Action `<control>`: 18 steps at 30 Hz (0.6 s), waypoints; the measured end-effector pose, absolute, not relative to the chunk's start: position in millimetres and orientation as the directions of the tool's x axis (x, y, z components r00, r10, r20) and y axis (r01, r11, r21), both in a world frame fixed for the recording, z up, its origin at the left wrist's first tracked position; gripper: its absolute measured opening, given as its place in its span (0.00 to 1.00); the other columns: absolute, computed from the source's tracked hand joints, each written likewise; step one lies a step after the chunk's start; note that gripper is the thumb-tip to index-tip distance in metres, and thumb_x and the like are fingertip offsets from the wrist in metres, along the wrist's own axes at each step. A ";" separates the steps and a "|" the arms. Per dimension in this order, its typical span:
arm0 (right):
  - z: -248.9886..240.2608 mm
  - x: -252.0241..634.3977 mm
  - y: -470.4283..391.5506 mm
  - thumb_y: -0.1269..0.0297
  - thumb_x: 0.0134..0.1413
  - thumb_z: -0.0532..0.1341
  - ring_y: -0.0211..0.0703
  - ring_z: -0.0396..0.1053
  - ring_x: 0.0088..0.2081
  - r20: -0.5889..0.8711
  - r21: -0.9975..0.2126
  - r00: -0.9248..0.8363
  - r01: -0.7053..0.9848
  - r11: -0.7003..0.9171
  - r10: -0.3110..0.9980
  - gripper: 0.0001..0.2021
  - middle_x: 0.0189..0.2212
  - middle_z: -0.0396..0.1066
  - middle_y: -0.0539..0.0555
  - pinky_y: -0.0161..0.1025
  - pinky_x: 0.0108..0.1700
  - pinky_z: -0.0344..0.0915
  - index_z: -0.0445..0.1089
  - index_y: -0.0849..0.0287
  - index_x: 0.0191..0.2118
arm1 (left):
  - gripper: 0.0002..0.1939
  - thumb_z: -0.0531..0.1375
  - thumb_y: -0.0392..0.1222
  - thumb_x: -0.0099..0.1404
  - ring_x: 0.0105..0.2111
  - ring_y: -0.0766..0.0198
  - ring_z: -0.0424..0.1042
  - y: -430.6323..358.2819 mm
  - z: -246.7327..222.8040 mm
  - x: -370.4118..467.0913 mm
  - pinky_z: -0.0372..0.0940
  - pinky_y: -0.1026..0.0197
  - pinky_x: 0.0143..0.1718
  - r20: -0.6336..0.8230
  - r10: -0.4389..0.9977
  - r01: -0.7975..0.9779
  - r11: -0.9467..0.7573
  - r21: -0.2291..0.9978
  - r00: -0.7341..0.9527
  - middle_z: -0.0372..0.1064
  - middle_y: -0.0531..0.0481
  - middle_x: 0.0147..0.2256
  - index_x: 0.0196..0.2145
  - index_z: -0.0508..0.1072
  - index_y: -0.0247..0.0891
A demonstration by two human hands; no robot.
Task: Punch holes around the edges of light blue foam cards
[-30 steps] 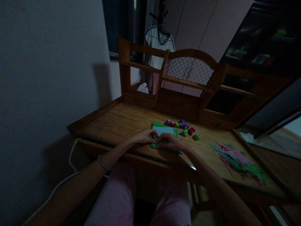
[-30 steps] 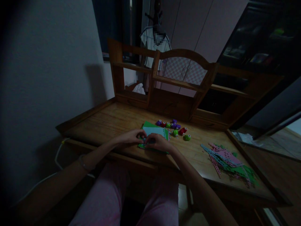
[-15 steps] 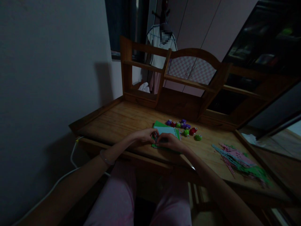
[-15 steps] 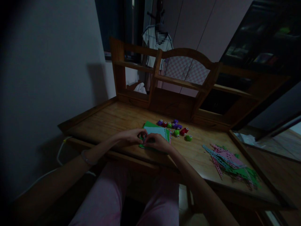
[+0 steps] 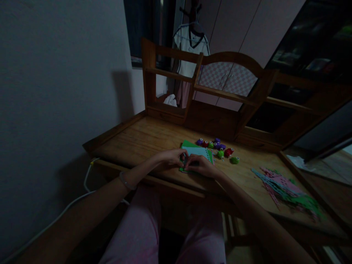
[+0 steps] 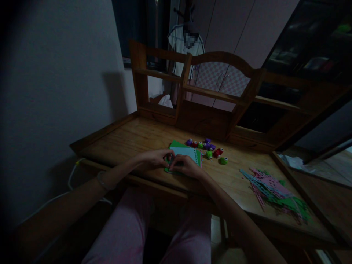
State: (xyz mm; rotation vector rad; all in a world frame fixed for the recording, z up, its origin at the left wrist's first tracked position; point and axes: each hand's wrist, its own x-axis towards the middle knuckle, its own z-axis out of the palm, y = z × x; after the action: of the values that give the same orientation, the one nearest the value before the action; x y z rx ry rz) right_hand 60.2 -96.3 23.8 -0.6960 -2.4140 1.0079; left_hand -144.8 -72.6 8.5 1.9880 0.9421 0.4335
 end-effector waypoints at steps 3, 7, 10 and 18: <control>24.6 65.9 -93.9 0.56 0.48 0.64 0.43 0.67 0.41 0.189 -0.734 -0.785 0.287 0.615 0.590 0.09 0.36 0.70 0.53 0.41 0.48 0.61 0.76 0.55 0.32 | 0.22 0.64 0.34 0.47 0.32 0.67 0.61 -69.8 4.7 -144.7 0.57 0.66 0.31 -0.050 0.746 0.443 -0.338 0.831 0.664 0.62 0.53 0.32 0.42 0.67 0.35; 27.7 74.2 -93.9 0.54 0.45 0.66 0.43 0.65 0.44 0.133 -0.728 -0.791 0.331 0.601 0.597 0.10 0.39 0.67 0.53 0.42 0.50 0.60 0.76 0.55 0.30 | 0.22 0.65 0.36 0.47 0.32 0.67 0.61 -67.9 2.3 -145.2 0.56 0.67 0.30 -0.072 0.745 0.440 -0.310 0.843 0.663 0.61 0.53 0.33 0.42 0.67 0.35; 35.7 80.0 -97.9 0.54 0.44 0.67 0.44 0.64 0.46 0.098 -0.728 -0.797 0.351 0.589 0.596 0.11 0.42 0.67 0.52 0.42 0.52 0.58 0.75 0.54 0.33 | 0.23 0.66 0.37 0.47 0.32 0.67 0.60 -68.9 6.3 -146.1 0.56 0.67 0.31 -0.069 0.742 0.443 -0.321 0.837 0.667 0.60 0.52 0.33 0.42 0.67 0.35; 44.3 82.8 -94.3 0.55 0.43 0.67 0.44 0.66 0.45 0.031 -0.726 -0.797 0.397 0.561 0.603 0.18 0.42 0.70 0.51 0.42 0.50 0.59 0.71 0.53 0.42 | 0.26 0.67 0.43 0.45 0.36 0.65 0.61 -72.2 16.5 -145.8 0.57 0.67 0.35 -0.047 0.715 0.496 -0.435 0.752 0.698 0.61 0.51 0.36 0.43 0.67 0.37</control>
State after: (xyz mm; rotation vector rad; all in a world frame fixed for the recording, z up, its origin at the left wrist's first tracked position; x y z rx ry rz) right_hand 82.8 -94.3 44.3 -0.8283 -2.5222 1.0705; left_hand -145.8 -72.2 16.5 2.1236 0.9212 0.3580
